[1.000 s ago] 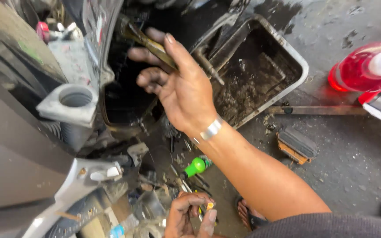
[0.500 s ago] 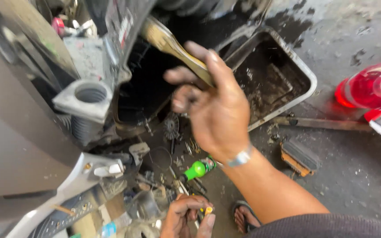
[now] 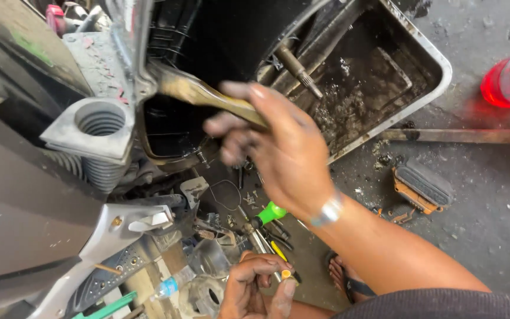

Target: Scrubbing the interior of a motorcycle engine casing with a brush to remove oil and dirt.

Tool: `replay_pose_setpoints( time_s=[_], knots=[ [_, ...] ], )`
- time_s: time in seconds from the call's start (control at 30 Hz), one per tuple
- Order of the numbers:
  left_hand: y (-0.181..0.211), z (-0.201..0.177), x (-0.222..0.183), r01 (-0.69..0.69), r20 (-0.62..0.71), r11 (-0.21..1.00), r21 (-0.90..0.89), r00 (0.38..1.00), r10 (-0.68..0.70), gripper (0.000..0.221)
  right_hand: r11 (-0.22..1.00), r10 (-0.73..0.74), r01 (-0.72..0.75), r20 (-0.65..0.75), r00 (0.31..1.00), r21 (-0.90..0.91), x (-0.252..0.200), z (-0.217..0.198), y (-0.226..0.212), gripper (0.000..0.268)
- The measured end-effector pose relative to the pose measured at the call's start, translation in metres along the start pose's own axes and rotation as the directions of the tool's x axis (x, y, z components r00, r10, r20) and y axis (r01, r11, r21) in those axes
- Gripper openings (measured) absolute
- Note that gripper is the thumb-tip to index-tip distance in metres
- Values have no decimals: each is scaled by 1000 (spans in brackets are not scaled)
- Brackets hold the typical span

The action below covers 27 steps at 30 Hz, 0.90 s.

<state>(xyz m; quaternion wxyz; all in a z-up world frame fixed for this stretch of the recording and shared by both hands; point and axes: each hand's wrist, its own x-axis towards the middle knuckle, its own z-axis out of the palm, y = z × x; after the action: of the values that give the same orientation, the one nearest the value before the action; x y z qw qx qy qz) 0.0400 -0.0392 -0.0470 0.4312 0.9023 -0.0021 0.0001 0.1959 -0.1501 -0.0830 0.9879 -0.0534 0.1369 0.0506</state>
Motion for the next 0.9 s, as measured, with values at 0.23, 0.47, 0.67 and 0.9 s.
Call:
replay_pose_setpoints(
  time_s=[0.23,0.47,0.67,0.9],
  knots=[
    [4,-2,-2,54,14,998,-39,998,-53,15,1000,21,-21,-48,999,19,13,14,11,52],
    [0,-6,-3,-3,-26,1000,-20,1000,2,16,984,-108,113,46,993,-135,14,19,30,38],
    [0,-6,2,70,-89,998,-10,994,-70,16,987,-94,96,16,995,-128,-1,18,5,37],
    [2,-8,-5,70,-122,996,-56,990,-76,15,978,-106,118,78,991,-171,0,11,5,39]
  ],
)
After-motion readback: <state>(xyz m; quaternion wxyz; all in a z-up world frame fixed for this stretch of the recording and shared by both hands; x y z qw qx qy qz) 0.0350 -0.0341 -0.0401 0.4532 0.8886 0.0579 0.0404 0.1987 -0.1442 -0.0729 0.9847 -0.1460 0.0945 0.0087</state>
